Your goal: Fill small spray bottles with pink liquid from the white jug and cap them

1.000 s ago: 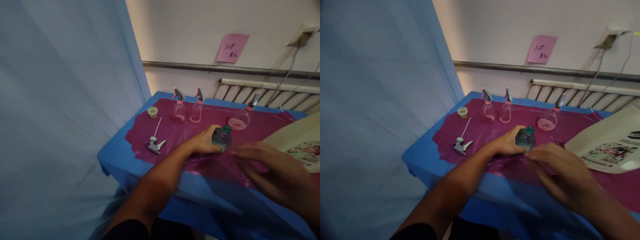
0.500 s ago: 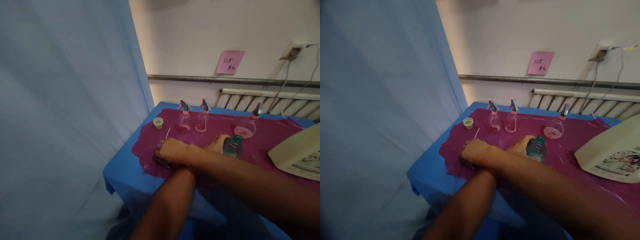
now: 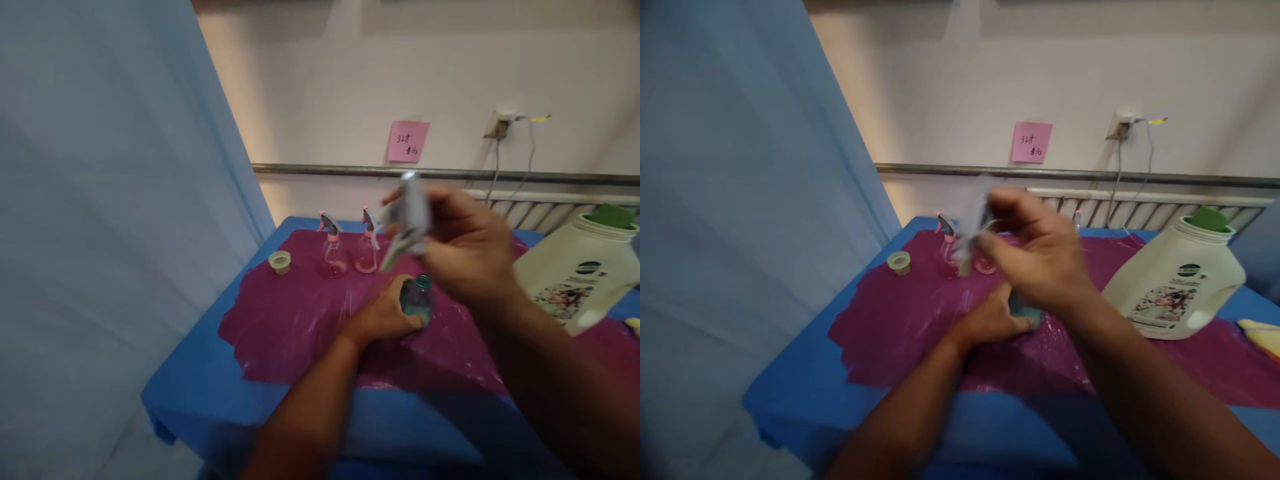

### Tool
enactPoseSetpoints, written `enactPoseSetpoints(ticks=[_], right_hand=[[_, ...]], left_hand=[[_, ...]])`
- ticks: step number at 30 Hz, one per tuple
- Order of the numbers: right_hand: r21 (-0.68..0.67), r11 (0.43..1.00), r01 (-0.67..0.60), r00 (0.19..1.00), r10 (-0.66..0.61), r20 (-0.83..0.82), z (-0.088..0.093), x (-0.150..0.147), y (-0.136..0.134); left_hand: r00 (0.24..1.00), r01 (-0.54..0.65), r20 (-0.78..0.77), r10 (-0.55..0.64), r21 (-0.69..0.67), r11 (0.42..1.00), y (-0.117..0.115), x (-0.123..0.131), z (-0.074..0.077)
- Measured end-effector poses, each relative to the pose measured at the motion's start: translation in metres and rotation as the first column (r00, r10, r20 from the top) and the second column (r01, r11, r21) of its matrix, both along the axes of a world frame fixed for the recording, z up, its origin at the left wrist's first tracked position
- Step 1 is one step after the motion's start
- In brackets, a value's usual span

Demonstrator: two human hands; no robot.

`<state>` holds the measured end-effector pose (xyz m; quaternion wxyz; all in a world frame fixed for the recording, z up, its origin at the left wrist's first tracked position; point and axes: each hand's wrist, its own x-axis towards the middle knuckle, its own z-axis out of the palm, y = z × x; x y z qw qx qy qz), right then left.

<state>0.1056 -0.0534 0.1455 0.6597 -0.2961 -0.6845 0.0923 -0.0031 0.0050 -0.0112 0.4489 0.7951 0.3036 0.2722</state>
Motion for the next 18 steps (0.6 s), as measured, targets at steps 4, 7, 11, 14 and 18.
enactPoseSetpoints(ticks=[4, 7, 11, 14, 18], right_hand=[[-0.01, 0.989, 0.149, 0.934, -0.144, -0.327, 0.012, 0.059, -0.018], [-0.082, 0.979, 0.185, 0.914, -0.202, -0.352, 0.001, 0.081, -0.023], [-0.177, 0.968, 0.179, 0.931, -0.225, -0.287, -0.02, 0.09, -0.021], [-0.258, 0.956, 0.142, 0.942, -0.211, -0.262, -0.039, 0.091, -0.014], [-0.395, 0.918, 0.043, 0.963, -0.144, -0.23, -0.073, 0.095, -0.004]], left_hand=[[0.999, 0.051, 0.013, -0.051, -0.022, 0.998, 0.002, -0.005, 0.004], [1.0, 0.031, 0.003, -0.031, -0.027, 0.999, 0.002, -0.005, 0.006], [0.999, 0.024, -0.026, -0.024, -0.001, 1.0, 0.002, -0.004, 0.009], [0.999, 0.017, -0.03, -0.017, 0.017, 1.0, 0.002, -0.004, 0.011], [0.999, 0.047, -0.01, -0.047, -0.022, 0.999, 0.002, -0.005, 0.011]])
